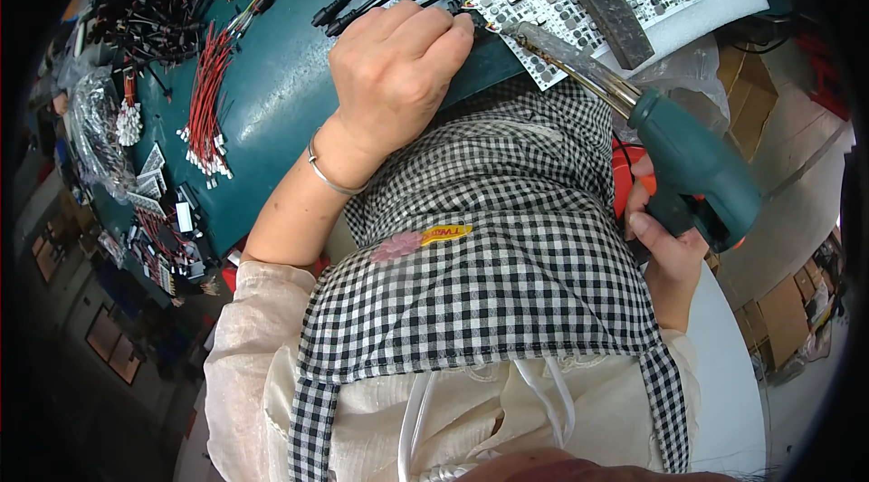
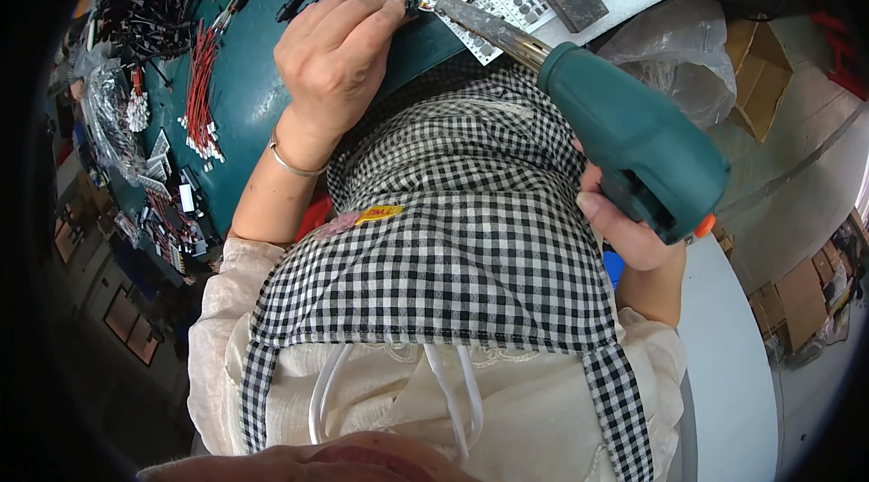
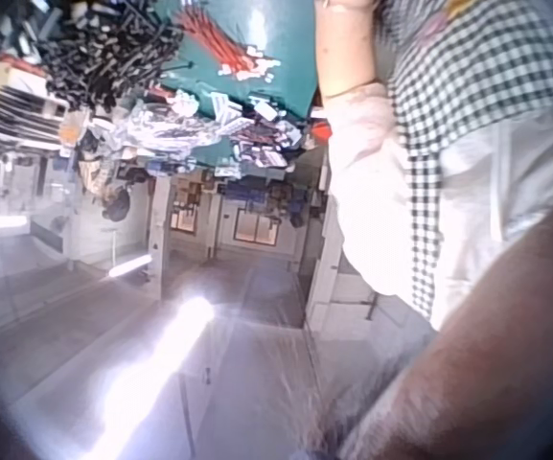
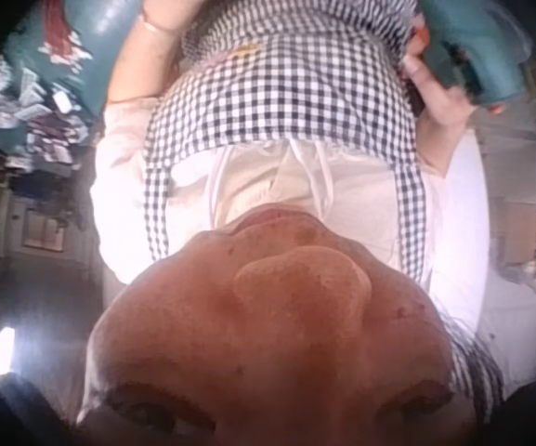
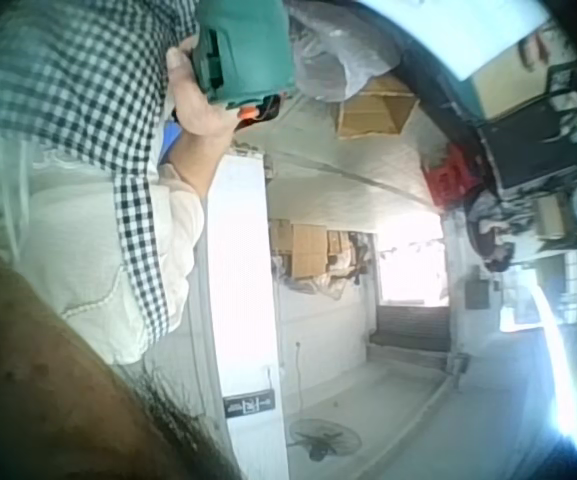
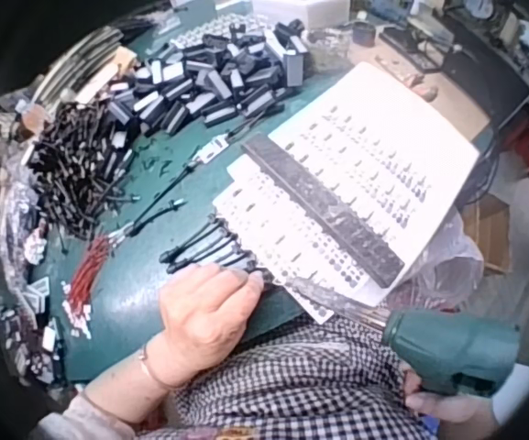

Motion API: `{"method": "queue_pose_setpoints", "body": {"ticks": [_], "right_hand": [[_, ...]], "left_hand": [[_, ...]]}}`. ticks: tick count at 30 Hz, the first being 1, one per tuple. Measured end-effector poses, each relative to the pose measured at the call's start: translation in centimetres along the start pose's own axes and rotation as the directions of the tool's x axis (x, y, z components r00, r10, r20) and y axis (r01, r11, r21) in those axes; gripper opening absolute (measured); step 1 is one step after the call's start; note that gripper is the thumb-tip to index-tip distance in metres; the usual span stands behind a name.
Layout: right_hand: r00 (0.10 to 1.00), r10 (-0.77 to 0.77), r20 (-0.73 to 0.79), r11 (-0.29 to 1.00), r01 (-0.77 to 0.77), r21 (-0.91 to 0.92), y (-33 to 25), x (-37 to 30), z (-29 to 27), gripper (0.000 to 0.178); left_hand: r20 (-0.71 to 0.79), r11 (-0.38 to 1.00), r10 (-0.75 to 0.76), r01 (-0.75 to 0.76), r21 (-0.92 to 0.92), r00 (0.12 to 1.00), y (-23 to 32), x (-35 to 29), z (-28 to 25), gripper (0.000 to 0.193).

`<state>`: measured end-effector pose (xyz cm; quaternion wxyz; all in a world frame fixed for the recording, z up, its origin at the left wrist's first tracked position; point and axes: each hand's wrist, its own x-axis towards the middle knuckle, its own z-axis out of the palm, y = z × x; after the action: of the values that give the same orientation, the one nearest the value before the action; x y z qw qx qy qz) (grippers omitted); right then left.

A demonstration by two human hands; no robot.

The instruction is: The person uses a soldering iron to attach wires to a circuit board. They repeatedly pick up individual wires, apply heat to the connection points on the board, and place the finished units on the table. The process involves handling multiple wires and a circuit board throughout the clip.

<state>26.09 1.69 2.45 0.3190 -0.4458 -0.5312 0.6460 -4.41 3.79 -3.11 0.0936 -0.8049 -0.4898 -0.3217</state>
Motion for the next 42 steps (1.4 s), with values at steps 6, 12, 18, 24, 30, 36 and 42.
{"method": "queue_pose_setpoints", "body": {"ticks": [6, 12, 18, 24, 30, 36, 42], "right_hand": [[0.999, 0.054, -0.003, 0.998, -0.054, -0.037, 0.1, -0.5, -0.6, 0.035], [1.0, -0.009, -0.008, 0.992, 0.01, 0.123, 0.4, -0.6, -0.4, 0.046], [0.994, -0.037, -0.099, 0.98, 0.055, 0.189, -0.6, 0.1, 0.1, 0.066], [0.992, -0.091, -0.089, 0.966, 0.109, 0.234, -0.2, 0.5, 0.2, 0.069], [0.994, -0.108, -0.017, 0.955, 0.108, 0.276, -0.6, 1.4, 0.6, 0.07], [0.99, -0.128, -0.057, 0.939, 0.14, 0.314, 0.0, 2.3, 2.0, 0.069], [0.973, -0.195, 0.124, 0.94, 0.15, 0.305, 0.7, 4.2, 3.1, 0.072]], "left_hand": [[0.014, 1.0, -0.003, 0.003, 0.015, 1.0, 0.0, 0.2, -0.2, 0.019], [0.018, 1.0, -0.003, 0.003, 0.022, 1.0, 0.1, 0.1, -0.1, 0.018], [0.002, 1.0, -0.011, 0.011, 0.002, 1.0, 0.0, 0.0, -0.1, 0.018], [-0.017, 1.0, 0.0, 0.0, 0.018, 1.0, -0.1, -0.1, 0.2, 0.011], [-0.031, 0.999, -0.009, 0.01, 0.03, 0.999, 0.1, 0.0, 0.1, 0.008], [0.148, 0.955, -0.294, 0.295, 0.016, 0.944, 2.1, -0.5, -1.8, 0.016], [0.132, 0.937, -0.35, 0.347, 0.04, 0.928, 2.5, -1.5, -3.1, 0.02]]}}
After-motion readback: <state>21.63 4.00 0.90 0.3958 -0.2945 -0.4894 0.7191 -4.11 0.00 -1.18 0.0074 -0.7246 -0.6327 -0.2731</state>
